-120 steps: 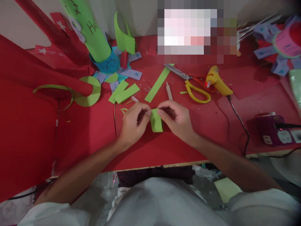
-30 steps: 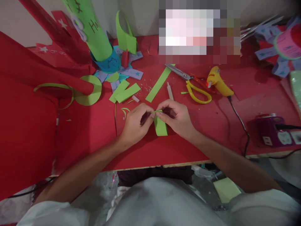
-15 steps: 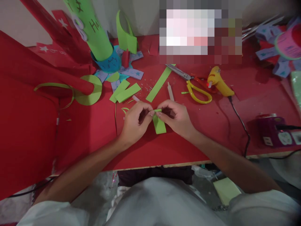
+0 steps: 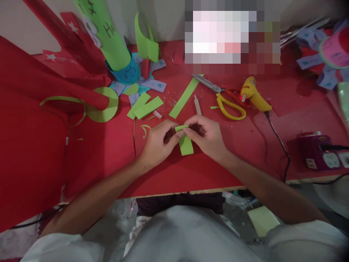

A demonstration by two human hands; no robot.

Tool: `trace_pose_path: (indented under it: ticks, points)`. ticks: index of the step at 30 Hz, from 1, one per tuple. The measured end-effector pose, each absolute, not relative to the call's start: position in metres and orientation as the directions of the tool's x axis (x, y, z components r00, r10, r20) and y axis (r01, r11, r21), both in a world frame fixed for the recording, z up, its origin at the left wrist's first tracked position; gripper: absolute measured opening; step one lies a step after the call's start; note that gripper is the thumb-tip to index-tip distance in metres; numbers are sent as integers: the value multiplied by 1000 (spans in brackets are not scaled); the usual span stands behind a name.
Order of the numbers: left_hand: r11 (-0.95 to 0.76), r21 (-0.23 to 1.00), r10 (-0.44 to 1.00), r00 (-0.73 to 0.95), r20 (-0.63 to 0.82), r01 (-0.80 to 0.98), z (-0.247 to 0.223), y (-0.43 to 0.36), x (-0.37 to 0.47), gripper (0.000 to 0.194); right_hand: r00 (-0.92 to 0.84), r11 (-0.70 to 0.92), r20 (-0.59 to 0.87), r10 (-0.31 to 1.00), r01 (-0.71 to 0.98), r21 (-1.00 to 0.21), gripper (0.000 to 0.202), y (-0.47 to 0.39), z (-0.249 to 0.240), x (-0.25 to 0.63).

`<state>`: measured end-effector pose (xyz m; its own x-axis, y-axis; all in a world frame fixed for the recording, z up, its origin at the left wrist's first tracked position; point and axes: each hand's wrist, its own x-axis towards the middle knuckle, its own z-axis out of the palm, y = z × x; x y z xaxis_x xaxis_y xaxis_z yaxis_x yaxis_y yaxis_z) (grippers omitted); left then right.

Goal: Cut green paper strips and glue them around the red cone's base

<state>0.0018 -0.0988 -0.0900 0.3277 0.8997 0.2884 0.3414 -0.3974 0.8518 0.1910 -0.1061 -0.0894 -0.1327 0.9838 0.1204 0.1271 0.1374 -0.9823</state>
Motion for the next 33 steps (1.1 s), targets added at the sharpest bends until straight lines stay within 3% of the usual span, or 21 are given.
trace_pose_path:
  ticks: [6,12,18,33]
  points:
    - [-356,855,926,267,267,377,-90,-99,0,28,-211,95,63,975,146,-985,36,-104,-90,191]
    - [-313,890,948,166,272,331,-89,-100,-3,34,-359,208,81,930,333,-920,24,-104,-87,191]
    - [-258,929,966,40,257,266,-89,-98,-2,44,-387,221,77,919,343,-913,26,-104,-88,192]
    - [-211,960,974,-48,223,184,-91,-92,-8,36,-416,119,-32,909,332,-936,32,-104,-85,197]
